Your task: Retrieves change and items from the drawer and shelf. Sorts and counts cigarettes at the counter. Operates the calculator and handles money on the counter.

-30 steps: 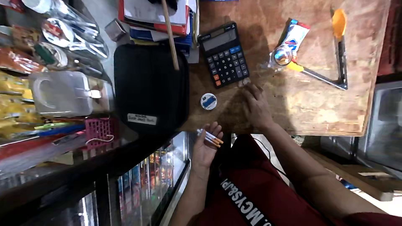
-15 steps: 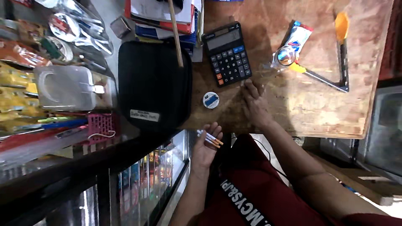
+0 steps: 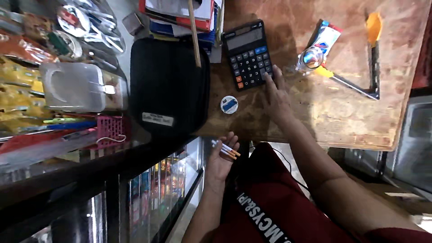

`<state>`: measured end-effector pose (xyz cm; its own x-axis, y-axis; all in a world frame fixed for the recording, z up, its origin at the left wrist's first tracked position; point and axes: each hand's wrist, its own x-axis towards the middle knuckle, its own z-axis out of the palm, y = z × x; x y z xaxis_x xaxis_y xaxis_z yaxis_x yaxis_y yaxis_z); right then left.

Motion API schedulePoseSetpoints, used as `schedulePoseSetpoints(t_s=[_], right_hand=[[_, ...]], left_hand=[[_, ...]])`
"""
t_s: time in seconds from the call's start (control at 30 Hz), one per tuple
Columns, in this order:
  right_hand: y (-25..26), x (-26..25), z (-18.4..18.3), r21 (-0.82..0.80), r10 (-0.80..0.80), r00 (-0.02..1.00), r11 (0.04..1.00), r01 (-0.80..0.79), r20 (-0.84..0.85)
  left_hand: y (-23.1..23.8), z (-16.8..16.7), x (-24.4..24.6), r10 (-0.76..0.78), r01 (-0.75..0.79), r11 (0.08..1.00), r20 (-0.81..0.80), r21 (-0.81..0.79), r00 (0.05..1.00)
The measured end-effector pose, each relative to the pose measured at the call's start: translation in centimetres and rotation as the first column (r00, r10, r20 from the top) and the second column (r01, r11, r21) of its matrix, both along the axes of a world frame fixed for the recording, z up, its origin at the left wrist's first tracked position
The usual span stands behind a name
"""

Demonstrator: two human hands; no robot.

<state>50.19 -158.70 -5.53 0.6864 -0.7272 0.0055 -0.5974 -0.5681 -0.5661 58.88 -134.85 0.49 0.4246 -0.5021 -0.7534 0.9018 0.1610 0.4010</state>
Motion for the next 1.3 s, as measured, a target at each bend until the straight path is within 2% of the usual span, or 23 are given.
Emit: schedulePoseSetpoints(t_s=[0.1,0.37,0.63,0.77,1.0,1.07,1.3], right_hand=[[-0.7,0.2,0.6,0.086,-0.041,0.999,0.995,0.044,-0.026],[-0.8,0.2,0.4,0.088,-0.048,0.999,0.995,0.049,-0.008],[1.1,-1.4,-1.0,-0.013,0.031,0.998,0.999,-0.03,0.061],[1.4,-2.1,-1.5,-0.015,0.038,0.999,0.999,-0.038,0.017],[1.8,-2.4,-1.8,-0.025,0.028,0.996,0.999,-0.025,0.088],[1.9,-2.4,-1.8,-0.009,0.008,0.998,1.0,-0.007,0.058],[2.4,-2.8,-2.0,-0.045,0.082,0.996,0.995,-0.084,-0.033]], left_hand=[[0.1,-0.1,0.0,0.0,0.0,1.0,0.009,-0.001,1.0],[0.3,-0.5,0.0,0.011,-0.011,1.0,-0.006,-0.016,1.0],[0.0,-0.5,0.1,-0.017,0.017,0.999,0.011,-0.046,1.0],[0.1,-0.9,0.1,-0.033,0.035,0.993,0.023,-0.116,0.999],[-0.1,-0.8,0.1,-0.018,0.019,0.989,0.009,-0.149,1.0],[0.0,-0.8,0.1,-0.037,0.043,0.988,0.041,-0.145,0.998],[0.0,-0.5,0.1,-0.044,0.049,0.994,0.054,-0.096,0.998]])
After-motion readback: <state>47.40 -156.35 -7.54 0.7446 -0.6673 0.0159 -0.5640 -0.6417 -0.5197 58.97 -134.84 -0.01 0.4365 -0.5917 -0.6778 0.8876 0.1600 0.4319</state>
